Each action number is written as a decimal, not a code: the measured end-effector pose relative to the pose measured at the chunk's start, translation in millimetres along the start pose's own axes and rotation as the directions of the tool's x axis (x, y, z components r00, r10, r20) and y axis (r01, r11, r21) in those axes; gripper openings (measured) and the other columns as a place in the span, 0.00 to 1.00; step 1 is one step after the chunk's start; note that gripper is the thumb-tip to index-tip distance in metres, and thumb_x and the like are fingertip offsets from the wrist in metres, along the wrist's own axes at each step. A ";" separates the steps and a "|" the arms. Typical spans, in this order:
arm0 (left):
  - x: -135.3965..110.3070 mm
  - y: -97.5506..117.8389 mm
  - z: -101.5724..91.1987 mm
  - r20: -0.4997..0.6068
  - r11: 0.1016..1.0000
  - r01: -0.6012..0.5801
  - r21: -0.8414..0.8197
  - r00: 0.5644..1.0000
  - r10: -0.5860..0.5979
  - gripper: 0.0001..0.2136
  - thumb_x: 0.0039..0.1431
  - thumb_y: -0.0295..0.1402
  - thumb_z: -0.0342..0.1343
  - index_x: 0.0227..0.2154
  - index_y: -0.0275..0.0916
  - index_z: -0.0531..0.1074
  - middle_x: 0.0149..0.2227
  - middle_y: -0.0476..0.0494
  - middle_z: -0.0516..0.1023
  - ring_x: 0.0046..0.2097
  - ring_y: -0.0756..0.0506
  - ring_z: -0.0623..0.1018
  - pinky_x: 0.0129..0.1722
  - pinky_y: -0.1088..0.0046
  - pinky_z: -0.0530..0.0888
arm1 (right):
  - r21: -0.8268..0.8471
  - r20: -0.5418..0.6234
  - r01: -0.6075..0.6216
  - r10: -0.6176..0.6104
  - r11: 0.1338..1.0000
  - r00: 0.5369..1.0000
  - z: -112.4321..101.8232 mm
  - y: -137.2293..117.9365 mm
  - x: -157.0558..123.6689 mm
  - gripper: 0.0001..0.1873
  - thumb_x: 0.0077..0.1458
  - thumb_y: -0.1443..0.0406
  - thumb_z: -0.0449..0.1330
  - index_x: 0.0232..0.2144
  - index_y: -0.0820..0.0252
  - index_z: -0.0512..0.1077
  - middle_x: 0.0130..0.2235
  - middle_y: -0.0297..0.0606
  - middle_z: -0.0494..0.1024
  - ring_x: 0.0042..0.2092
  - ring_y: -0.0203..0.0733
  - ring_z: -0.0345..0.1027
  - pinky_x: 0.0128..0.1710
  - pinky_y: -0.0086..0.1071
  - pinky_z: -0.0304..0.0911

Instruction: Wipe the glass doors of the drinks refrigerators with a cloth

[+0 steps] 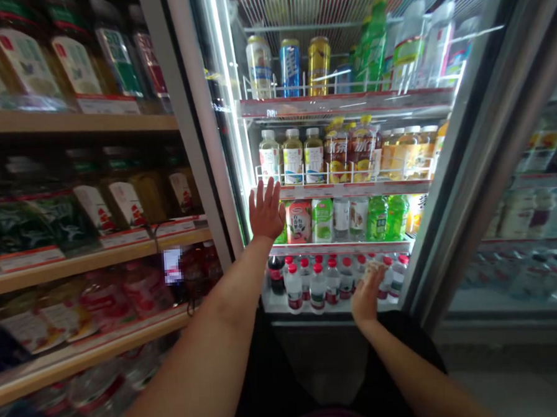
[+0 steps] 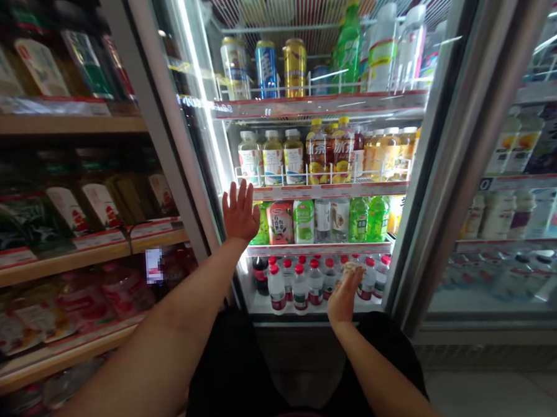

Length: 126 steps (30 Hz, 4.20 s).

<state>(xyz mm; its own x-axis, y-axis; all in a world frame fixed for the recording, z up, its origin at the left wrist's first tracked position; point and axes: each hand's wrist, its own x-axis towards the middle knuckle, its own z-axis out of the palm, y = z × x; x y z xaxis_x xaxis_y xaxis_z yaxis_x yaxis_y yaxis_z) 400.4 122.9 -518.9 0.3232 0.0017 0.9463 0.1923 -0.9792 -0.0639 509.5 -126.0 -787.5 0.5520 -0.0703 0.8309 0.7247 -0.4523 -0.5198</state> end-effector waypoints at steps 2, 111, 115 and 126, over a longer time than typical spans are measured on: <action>0.2 0.0 -0.2 0.000 1.000 0.002 -0.011 1.000 -0.002 0.27 0.68 0.36 0.42 0.68 0.37 0.57 0.70 0.41 0.55 0.73 0.41 0.43 0.73 0.52 0.40 | -0.003 -0.006 -0.010 0.010 1.000 1.000 3.5 1.7 -7.0 0.34 0.69 0.69 0.41 0.73 0.61 0.35 0.73 0.55 0.33 0.74 0.56 0.25 0.69 0.64 0.40; -4.2 -3.2 4.1 -0.107 0.996 -0.081 0.033 0.991 0.084 0.26 0.70 0.35 0.43 0.69 0.39 0.54 0.70 0.42 0.55 0.73 0.43 0.42 0.73 0.54 0.43 | 0.027 -0.144 0.557 -0.548 0.830 0.824 -53.6 -181.8 438.2 0.28 0.71 0.62 0.40 0.67 0.70 0.56 0.69 0.50 0.54 0.72 0.49 0.39 0.70 0.55 0.42; -3.9 -2.5 2.8 -0.098 0.997 -0.078 0.028 0.992 0.081 0.26 0.70 0.35 0.43 0.70 0.40 0.54 0.70 0.44 0.55 0.73 0.44 0.42 0.73 0.55 0.43 | -0.036 -0.098 0.622 -0.622 0.782 0.777 -51.4 -183.3 427.8 0.30 0.73 0.56 0.39 0.67 0.69 0.57 0.69 0.51 0.56 0.72 0.50 0.41 0.70 0.54 0.44; -3.9 -1.6 1.6 -0.100 0.996 -0.080 0.031 0.992 0.083 0.26 0.70 0.35 0.44 0.69 0.38 0.56 0.70 0.41 0.56 0.73 0.42 0.43 0.73 0.54 0.44 | 0.045 0.050 0.769 -0.770 0.637 0.636 -36.8 -173.6 334.8 0.25 0.70 0.63 0.46 0.67 0.48 0.60 0.68 0.36 0.62 0.71 0.49 0.46 0.70 0.53 0.48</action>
<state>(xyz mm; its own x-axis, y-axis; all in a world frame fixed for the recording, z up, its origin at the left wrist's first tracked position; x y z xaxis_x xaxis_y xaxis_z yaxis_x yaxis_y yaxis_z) 400.4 124.8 -523.0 0.2438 -0.1000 0.9647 0.1939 -0.9696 -0.1495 553.3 -103.8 -411.8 -0.1868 0.3485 0.9185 0.9050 -0.3028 0.2989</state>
